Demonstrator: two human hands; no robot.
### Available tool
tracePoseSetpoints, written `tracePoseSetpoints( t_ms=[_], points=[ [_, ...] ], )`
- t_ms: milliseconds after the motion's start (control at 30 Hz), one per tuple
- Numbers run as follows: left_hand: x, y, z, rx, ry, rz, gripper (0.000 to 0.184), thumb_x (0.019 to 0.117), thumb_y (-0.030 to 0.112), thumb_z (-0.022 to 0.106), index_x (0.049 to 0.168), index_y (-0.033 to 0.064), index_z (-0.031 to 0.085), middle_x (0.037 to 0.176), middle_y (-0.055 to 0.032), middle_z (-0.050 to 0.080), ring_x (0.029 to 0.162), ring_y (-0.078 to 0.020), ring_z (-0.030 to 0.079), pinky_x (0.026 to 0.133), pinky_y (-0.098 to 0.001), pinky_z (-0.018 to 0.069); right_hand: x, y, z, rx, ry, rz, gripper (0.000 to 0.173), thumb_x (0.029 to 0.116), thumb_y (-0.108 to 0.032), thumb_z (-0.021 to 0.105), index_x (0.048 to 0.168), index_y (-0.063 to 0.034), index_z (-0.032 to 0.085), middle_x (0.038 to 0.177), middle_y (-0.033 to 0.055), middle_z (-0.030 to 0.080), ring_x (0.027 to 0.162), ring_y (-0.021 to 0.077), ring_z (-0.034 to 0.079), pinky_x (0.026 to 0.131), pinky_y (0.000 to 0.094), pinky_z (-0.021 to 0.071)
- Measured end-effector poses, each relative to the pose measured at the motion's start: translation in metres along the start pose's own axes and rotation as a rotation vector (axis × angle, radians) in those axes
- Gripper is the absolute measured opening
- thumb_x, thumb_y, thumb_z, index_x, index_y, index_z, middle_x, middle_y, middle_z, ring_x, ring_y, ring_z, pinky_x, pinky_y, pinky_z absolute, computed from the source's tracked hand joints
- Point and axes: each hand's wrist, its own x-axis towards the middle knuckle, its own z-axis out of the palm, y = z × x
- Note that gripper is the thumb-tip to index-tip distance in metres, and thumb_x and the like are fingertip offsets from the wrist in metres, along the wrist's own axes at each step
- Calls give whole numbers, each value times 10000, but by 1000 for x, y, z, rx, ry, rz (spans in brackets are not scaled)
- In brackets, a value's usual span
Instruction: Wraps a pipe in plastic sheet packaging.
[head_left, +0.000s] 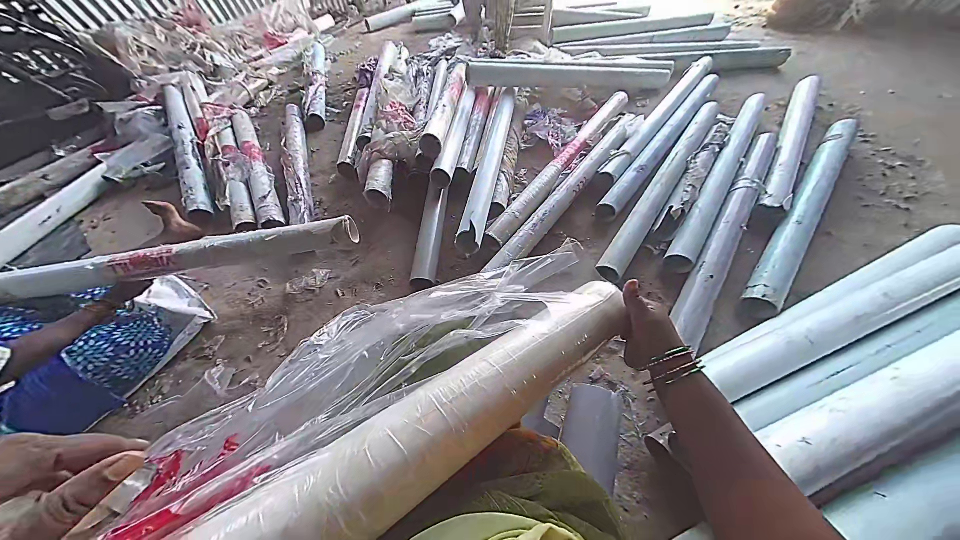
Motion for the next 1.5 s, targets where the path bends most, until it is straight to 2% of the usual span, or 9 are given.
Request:
tracePoseSetpoints(
  t_ms=[400, 500, 600, 767, 900, 967, 1167, 1333, 1500],
  points=[
    [169, 197, 131, 177, -65, 579, 862, 876, 809, 412, 1340, 126, 659, 1402, -168, 608, 1355, -410, 517, 1061, -630, 421, 3, 10, 9, -292, 55, -80, 466, 1089, -379, 467, 824, -27, 619, 664, 44, 536, 629, 151, 539, 639, 393, 447],
    [189, 242, 154, 191, -352, 483, 885, 899, 764, 488, 1481, 99, 526, 1424, -187, 578, 1402, -375, 464, 1168, -597, 283, -1, 5, 10, -381, 63, -79, 491, 1100, -374, 437, 942, 25, 675, 784, 158, 630, 772, 281, 625, 743, 522, 476],
    [206, 271, 157, 248, -675, 405, 729, 985, 640, 492, 1393, 40, 556, 1311, -197, 602, 1270, -368, 540, 1016, -559, 417, -6, 4, 11, -448, 98, -107, 491, 1107, -345, 421, 1003, 53, 689, 833, 211, 652, 835, 336, 642, 782, 558, 469],
    [209, 236, 188, 110, -137, 880, 401, 974, 399, 607, 858, 28, 708, 681, -131, 626, 654, -330, 668, 533, -446, 502, -9, 10, 12, -513, 145, -191, 514, 1107, -331, 402, 904, 66, 657, 762, 202, 625, 768, 349, 637, 714, 553, 465],
    [246, 188, 176, 229, 1, 889, 396, 1013, 320, 565, 784, 10, 654, 650, -160, 600, 648, -384, 669, 514, -513, 509, -7, 11, 10, -531, 133, -232, 547, 1108, -355, 384, 923, 87, 649, 760, 229, 627, 768, 382, 645, 712, 578, 466],
    [271, 142, 173, 332, 36, 885, 456, 1022, 350, 529, 759, -8, 632, 635, -177, 587, 637, -404, 668, 492, -511, 485, -8, 23, 16, -431, 147, -266, 518, 1100, -345, 361, 947, 61, 643, 742, 130, 593, 696, 220, 602, 675, 441, 483],
    [273, 98, 196, 305, -47, 772, 438, 1019, 353, 553, 815, -18, 664, 710, -197, 631, 703, -411, 686, 574, -530, 532, -16, 44, 35, -148, 197, -352, 512, 1091, -274, 344, 1018, 171, 587, 797, 61, 589, 742, -67, 557, 737, 157, 482],
    [282, 124, 151, 130, -251, 608, 483, 986, 479, 607, 1112, 26, 715, 1008, -208, 673, 973, -396, 660, 811, -573, 521, -25, 32, 41, -37, 241, -284, 452, 1094, -224, 343, 985, 162, 552, 757, -39, 523, 670, -145, 518, 684, 90, 469],
    [282, 90, 76, -59, 6, 351, 503, 1045, 417, 477, 1374, 72, 636, 1357, -221, 602, 1345, -375, 495, 1133, -547, 338, -22, 36, 37, 66, 260, -294, 349, 1089, -202, 363, 958, 51, 563, 728, -129, 547, 655, -151, 561, 679, 93, 512]
  ],
)
